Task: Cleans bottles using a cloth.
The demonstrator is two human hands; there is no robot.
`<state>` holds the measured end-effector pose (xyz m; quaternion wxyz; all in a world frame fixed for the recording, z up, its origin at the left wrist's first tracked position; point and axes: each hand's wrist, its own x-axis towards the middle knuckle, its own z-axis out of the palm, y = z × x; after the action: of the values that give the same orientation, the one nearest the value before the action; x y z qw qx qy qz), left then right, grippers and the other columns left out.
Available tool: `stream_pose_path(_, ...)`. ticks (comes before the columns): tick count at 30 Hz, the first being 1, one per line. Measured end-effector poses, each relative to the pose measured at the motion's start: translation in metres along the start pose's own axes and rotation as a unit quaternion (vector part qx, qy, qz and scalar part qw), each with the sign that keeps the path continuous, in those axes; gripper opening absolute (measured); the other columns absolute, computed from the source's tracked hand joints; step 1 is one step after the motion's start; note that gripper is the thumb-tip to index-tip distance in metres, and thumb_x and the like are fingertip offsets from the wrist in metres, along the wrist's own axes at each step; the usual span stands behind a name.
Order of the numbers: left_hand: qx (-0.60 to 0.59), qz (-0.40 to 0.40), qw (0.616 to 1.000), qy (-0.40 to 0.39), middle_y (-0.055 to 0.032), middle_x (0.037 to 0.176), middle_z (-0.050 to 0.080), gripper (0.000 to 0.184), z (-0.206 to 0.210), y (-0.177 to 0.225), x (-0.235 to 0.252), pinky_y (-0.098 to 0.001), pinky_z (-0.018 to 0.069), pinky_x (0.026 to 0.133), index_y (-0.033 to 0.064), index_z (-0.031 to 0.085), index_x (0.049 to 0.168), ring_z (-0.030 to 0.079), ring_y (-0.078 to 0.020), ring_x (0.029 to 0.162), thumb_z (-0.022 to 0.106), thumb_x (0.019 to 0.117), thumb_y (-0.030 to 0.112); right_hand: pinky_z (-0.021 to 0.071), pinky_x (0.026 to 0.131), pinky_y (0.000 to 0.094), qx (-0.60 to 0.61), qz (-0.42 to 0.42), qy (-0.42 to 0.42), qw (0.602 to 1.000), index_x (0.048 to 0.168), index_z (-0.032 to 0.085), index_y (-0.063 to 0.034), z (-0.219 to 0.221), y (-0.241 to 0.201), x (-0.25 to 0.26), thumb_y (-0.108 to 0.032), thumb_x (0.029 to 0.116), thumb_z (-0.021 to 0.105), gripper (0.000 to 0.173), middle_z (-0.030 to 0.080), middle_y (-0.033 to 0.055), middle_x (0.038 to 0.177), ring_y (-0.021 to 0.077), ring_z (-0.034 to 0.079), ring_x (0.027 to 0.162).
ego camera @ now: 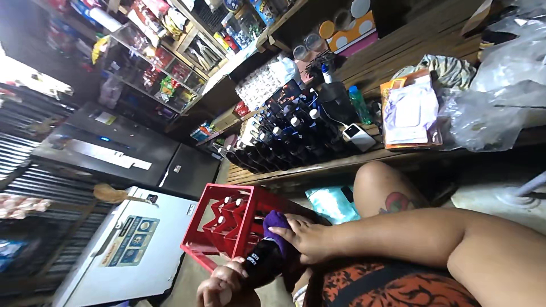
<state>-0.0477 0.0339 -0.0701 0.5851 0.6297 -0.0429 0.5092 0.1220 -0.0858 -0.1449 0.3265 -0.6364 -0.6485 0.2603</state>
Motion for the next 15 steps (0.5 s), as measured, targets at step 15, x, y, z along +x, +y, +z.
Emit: stream_pose_path(15, 0.029, 0.036, 0.997, -0.065, 0.0068, 0.071, 0.065, 0.028, 0.012, -0.004, -0.009, -0.0269, 0.0576, 0.079, 0.0221, 0.067, 0.091, 0.067, -0.0087, 0.07, 0.048, 0.1071, 0.035, 0.0345, 0.113, 0.0644, -0.004, -0.117, 0.065, 0.991, 0.162, 0.023, -0.0326, -0.009, -0.023, -0.008, -0.038, 0.0879, 0.079, 0.094, 0.031, 0.0347, 0.156, 0.0509, 0.035, 0.144)
